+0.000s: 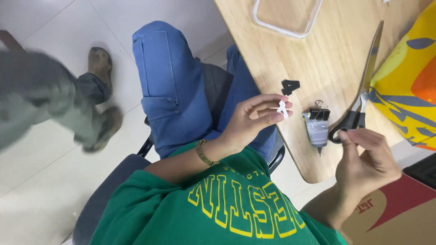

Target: Gluing small white cutouts and decorative emblems onto bases to create craft items.

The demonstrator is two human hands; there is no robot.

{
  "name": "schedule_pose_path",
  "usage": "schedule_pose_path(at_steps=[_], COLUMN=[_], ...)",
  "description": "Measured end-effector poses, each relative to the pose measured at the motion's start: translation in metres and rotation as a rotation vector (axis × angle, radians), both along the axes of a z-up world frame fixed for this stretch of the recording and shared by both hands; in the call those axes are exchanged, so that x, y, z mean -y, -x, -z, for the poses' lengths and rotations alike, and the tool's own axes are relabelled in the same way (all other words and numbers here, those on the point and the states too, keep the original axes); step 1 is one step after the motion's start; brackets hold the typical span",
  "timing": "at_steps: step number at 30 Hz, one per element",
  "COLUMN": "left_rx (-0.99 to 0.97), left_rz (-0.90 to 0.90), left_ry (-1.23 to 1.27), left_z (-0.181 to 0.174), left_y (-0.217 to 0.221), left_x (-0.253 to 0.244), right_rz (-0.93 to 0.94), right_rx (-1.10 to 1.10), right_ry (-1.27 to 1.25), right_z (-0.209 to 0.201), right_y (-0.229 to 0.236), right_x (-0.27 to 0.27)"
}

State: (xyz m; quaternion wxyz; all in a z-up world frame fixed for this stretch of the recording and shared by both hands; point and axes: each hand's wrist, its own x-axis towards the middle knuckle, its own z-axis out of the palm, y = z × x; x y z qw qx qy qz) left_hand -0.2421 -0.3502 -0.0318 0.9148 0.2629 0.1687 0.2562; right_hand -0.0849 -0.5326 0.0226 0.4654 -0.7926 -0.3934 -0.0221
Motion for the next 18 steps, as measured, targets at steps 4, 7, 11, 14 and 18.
schedule_pose_path(at_steps=[4, 7, 11, 14, 18], left_rx=[-0.048, -0.061, -0.004, 0.1, 0.16], left_rz=[0.032, 0.018, -0.022, -0.02, 0.008], left_ry=[-0.013, -0.011, -0.011, 0.014, 0.007], left_z=[-0.002, 0.005, 0.012, 0.009, 0.005], left_y=[-0.002, -0.003, -0.006, -0.003, 0.004], left_x=[0.008, 0.013, 0.017, 0.013, 0.003], right_rz=[-0.061, -0.118, -0.117, -0.207, -0.267], right_rx=[0.005, 0.32, 0.24, 0.322, 0.17], right_ry=[0.201, 0.47, 0.738, 0.753, 0.778], right_z=[-0.013, -0.008, -0.002, 0.007, 0.009], right_y=[0.01, -0.005, -0.009, -0.02, -0.029], right_x=[-0.008, -0.004, -0.005, 0.0, 0.006])
